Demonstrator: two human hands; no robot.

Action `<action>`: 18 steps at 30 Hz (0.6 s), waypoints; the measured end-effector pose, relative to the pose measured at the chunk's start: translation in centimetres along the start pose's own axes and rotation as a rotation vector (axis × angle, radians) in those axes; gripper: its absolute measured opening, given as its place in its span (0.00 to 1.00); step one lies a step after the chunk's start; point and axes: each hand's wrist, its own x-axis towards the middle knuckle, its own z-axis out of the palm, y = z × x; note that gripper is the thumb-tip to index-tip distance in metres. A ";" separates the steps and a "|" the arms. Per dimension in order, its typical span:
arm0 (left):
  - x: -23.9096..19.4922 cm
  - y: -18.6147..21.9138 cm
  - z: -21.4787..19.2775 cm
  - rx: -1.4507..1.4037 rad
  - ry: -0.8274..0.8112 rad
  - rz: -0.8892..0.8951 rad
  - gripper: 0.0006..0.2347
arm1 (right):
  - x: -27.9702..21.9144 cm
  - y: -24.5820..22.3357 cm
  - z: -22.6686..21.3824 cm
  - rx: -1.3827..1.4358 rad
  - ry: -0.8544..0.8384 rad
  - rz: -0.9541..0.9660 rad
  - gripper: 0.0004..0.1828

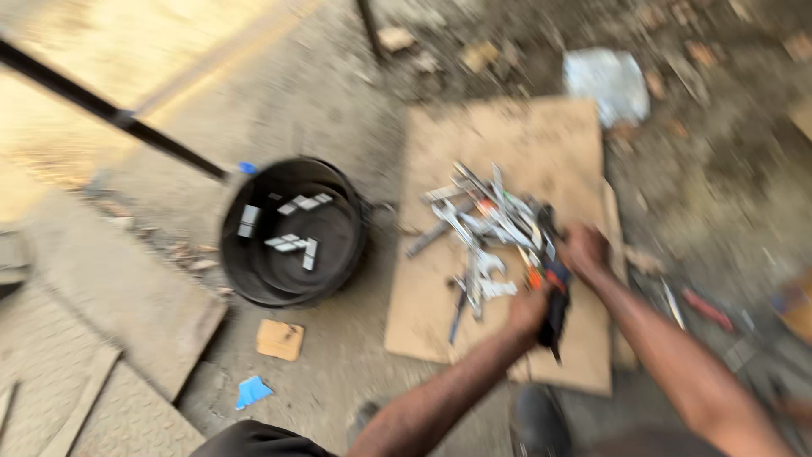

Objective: The person sits on the ground and wipes various metal tools with a cloth, then places them into a black bucket. The tools include wrenches, sockets, and screwdrivers.

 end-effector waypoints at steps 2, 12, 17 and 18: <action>-0.1 1.1 -0.3 -0.033 -0.007 0.035 0.13 | 0.0 0.0 0.3 0.034 -0.077 0.087 0.17; -2.1 17.9 0.4 1.016 0.022 0.657 0.18 | -3.6 -3.9 -12.2 0.329 0.146 -0.143 0.16; -12.2 26.9 -3.1 1.132 -0.045 0.517 0.18 | -4.0 -8.8 -17.3 0.662 0.084 -0.251 0.15; -15.5 27.6 -4.8 1.196 -0.056 0.590 0.15 | -3.9 -9.9 -17.7 0.756 0.061 -0.272 0.15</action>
